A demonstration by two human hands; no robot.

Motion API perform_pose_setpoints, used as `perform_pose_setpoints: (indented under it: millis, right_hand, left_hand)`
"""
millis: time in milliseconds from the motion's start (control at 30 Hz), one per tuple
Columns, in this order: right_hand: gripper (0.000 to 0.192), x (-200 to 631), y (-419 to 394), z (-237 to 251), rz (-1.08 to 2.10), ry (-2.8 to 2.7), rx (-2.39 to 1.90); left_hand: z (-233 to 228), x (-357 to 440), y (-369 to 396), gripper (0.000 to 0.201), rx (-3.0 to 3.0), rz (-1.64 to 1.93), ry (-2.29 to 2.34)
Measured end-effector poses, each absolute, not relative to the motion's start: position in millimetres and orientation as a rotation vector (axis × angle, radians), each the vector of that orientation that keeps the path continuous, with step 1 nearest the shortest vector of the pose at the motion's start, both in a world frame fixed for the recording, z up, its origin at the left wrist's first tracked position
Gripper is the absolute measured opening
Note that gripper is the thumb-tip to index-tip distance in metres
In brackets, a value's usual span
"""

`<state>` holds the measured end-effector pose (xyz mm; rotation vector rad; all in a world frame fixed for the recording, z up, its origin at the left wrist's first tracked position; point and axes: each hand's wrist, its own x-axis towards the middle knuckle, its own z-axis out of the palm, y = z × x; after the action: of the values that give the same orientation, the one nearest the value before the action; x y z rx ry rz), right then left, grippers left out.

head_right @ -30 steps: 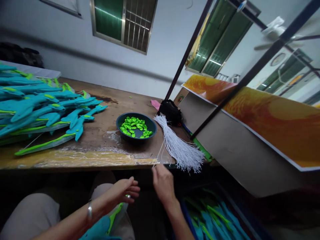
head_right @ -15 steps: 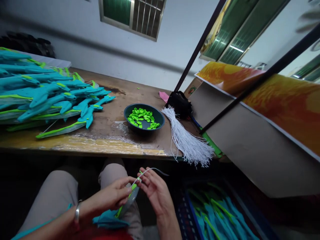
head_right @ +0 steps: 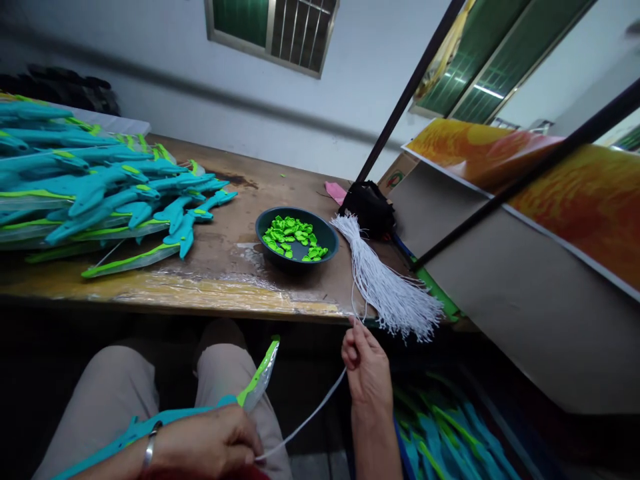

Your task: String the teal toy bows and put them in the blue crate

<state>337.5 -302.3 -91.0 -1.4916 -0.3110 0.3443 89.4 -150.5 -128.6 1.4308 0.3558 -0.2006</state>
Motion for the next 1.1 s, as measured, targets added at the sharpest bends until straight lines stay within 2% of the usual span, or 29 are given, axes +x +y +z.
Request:
perform_pose_setpoints:
  millis: [33,167,367,533,767,900,1100]
  right_hand:
    - [0.040,335,-304,-89,0.325,-0.359,-1.578]
    - [0.023,317,-301,-96,0.247,-0.601,-1.882]
    - [0.020,280,-271,-133,0.157,-0.940,-2.068]
    - [0.020,269,-261,-136,0.042,-1.048,-2.112]
    - [0.017,258,-257,-119,-0.158,-1.089,-2.119]
    - [0.015,254,-256,-123,-0.201,-1.109,-2.118]
    - [0.014,254,-258,-124,-0.223,-1.112,-2.147]
  left_hand:
    - [-135,95,-143,0.003,1.439,-0.128,0.405]
    - [-174,139,-112,0.024,1.401,0.093,0.629]
    - [-219,200,-115,0.028,1.016,-0.082,0.681]
    - [-209,196,-131,0.029,0.745,-0.007,0.556]
    - [-175,190,-133,0.058,0.687,0.108,0.399]
    - [-170,191,-139,0.059,0.710,0.132,0.342]
    - [-170,189,-144,0.050,0.738,0.156,0.289]
